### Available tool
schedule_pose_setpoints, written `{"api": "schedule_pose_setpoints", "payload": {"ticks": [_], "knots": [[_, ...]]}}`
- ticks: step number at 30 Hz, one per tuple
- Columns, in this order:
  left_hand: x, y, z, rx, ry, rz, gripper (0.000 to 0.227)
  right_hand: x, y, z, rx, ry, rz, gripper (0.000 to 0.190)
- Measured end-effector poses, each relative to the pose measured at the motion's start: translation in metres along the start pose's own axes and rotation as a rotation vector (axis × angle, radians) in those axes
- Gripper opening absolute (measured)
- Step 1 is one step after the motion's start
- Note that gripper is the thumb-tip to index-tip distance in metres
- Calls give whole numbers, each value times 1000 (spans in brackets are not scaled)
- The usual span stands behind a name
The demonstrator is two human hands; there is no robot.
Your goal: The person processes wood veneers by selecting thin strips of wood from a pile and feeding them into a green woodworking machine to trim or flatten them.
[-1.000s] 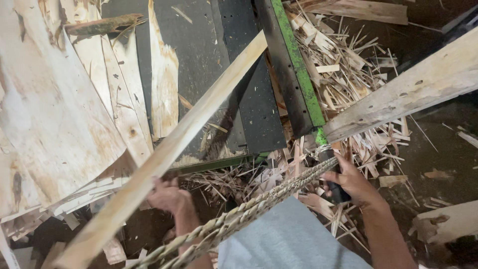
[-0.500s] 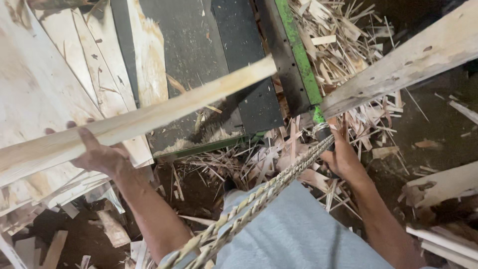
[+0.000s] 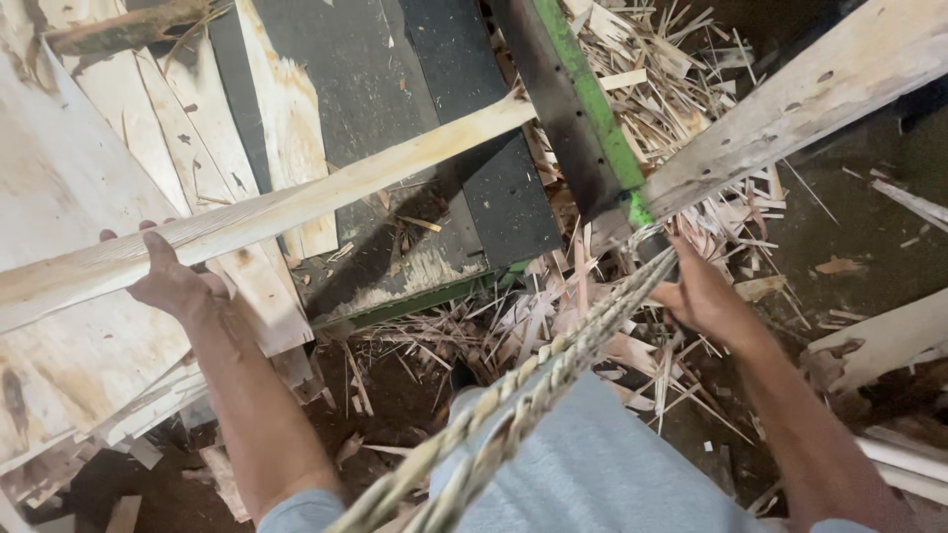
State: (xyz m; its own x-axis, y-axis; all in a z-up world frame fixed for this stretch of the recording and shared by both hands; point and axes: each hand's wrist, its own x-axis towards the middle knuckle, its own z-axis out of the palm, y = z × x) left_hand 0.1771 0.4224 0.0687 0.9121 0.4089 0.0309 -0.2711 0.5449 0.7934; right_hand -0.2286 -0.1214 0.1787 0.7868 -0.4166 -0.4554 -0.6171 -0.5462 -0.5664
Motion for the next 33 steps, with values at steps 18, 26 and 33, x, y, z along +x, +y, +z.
{"api": "schedule_pose_setpoints", "payload": {"ticks": [18, 26, 33], "knots": [[28, -87, -26, 33, 108, -278, 56, 62, 83, 122, 67, 305, -194, 96], [14, 9, 12, -27, 5, -230, 40, 40, 98, 36, 635, 100, 72, 56], [-12, 29, 60, 142, -137, -351, 35, 17, 86, 108, 335, 260, -304, 81]]}}
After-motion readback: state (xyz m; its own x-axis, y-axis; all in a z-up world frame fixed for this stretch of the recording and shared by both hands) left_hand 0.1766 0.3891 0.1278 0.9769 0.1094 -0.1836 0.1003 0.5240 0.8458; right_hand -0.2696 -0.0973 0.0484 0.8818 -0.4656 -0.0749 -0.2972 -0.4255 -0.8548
